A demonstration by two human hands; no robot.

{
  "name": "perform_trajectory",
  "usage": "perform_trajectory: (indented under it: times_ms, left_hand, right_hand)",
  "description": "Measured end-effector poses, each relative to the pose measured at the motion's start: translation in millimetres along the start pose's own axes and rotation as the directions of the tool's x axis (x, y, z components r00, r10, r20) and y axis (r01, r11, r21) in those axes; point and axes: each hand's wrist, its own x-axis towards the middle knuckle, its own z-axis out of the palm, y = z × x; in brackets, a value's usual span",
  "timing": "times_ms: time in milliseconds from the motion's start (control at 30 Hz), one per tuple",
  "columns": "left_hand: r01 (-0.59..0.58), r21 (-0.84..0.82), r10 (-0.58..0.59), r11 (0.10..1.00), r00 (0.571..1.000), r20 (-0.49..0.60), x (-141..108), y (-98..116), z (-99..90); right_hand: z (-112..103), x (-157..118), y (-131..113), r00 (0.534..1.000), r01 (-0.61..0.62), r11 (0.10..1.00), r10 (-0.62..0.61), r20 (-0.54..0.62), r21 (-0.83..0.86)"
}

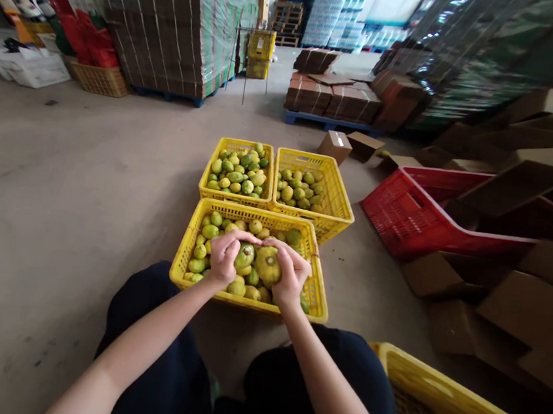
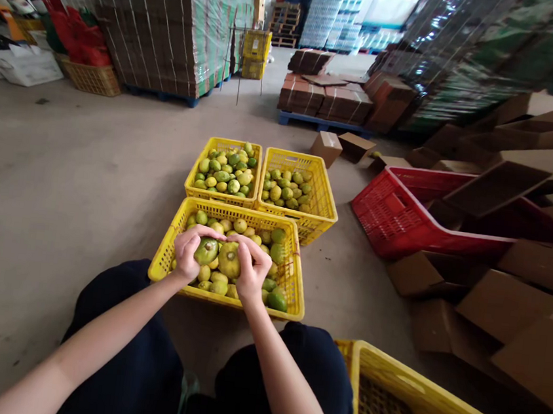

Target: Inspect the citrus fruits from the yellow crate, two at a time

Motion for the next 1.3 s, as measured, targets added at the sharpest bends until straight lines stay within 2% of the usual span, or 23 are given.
perform_trajectory:
  times_ms: [133, 200, 233, 267, 300, 367, 400, 433, 467, 567, 667, 800, 900, 1000, 1167, 1233, 1300]
  left_hand:
    - [0.057, -0.029, -0.059, 0.998, 0.997, -0.058, 3.6, 0.4, 5.6]
    - [0.125, -0.091, -0.135, 0.988, 0.984, -0.115, 10.6, -1.0, 9.1]
    - [0.199, -0.138, -0.217, 0.97, 0.967, -0.135, 15.3, -1.9, 10.3]
    - [0.308, -0.197, -0.338, 0.931, 0.93, -0.142, 20.3, -2.7, 11.0]
    - [0.438, -0.259, -0.481, 0.861, 0.866, -0.134, 25.2, -3.2, 11.0]
    - [0.639, -0.357, -0.711, 0.681, 0.693, -0.116, 32.8, -2.7, 9.7]
    - [0.683, -0.385, -0.767, 0.621, 0.63, -0.121, 35.1, -1.6, 8.9]
    - [0.697, -0.398, -0.789, 0.597, 0.6, -0.134, 36.3, 0.2, 8.1]
    - [0.693, -0.399, -0.788, 0.6, 0.598, -0.147, 36.7, 2.3, 7.7]
    - [0.665, -0.387, -0.753, 0.639, 0.642, -0.14, 35.4, 8.7, 6.9]
    - [0.628, -0.397, -0.724, 0.669, 0.672, -0.156, 35.2, 10.0, 5.1]
    - [0.587, -0.456, -0.724, 0.668, 0.654, -0.218, 38.3, 6.6, 2.1]
    - [0.544, -0.561, -0.729, 0.624, 0.664, -0.168, 38.7, 7.7, 1.6]
    - [0.547, -0.575, -0.733, 0.608, 0.666, -0.141, 36.1, 10.6, 1.0]
    - [0.596, -0.496, -0.757, 0.632, 0.612, -0.228, 34.5, 9.6, 0.0]
    - [0.576, -0.504, -0.744, 0.643, 0.627, -0.233, 36.0, 8.8, 0.8]
    - [0.552, -0.509, -0.724, 0.661, 0.648, -0.237, 37.7, 8.8, 1.8]
  right_hand:
    - [3.4, 2.2, -0.8, 0.999, -0.037, 0.999, 0.037, -0.026, 0.017]
    - [5.6, 6.4, 3.9, 0.989, -0.13, 0.99, 0.133, -0.057, 0.063]
    - [6.4, 9.4, 7.6, 0.973, -0.207, 0.973, 0.215, -0.08, 0.103]
    - [6.5, 12.8, 11.9, 0.941, -0.303, 0.94, 0.321, -0.105, 0.156]
    - [5.8, 16.5, 16.4, 0.89, -0.409, 0.887, 0.44, -0.121, 0.217]
    - [1.9, 23.8, 24.8, 0.753, -0.59, 0.737, 0.65, -0.106, 0.329]
    - [-1.1, 26.9, 28.1, 0.695, -0.645, 0.668, 0.715, -0.077, 0.372]
    - [-4.4, 29.5, 30.6, 0.659, -0.676, 0.616, 0.751, -0.041, 0.405]
    - [-7.6, 31.4, 32.3, 0.646, -0.689, 0.585, 0.764, -0.003, 0.428]
    - [-14.2, 33.7, 33.8, 0.665, -0.691, 0.568, 0.742, 0.084, 0.448]
    - [-15.4, 33.3, 34.2, 0.666, -0.7, 0.573, 0.74, 0.099, 0.427]
    - [-13.7, 32.1, 34.1, 0.637, -0.728, 0.544, 0.762, 0.119, 0.418]
    - [-10.7, 30.9, 28.4, 0.617, -0.75, 0.528, 0.775, 0.134, 0.397]
    - [-5.8, 29.5, 18.8, 0.631, -0.729, 0.536, 0.768, 0.112, 0.426]
    - [0.6, 29.2, 11.2, 0.657, -0.684, 0.539, 0.748, 0.096, 0.491]
    - [1.1, 29.9, 12.6, 0.663, -0.667, 0.554, 0.746, 0.059, 0.498]
    - [0.7, 30.6, 14.9, 0.648, -0.681, 0.545, 0.76, 0.054, 0.489]
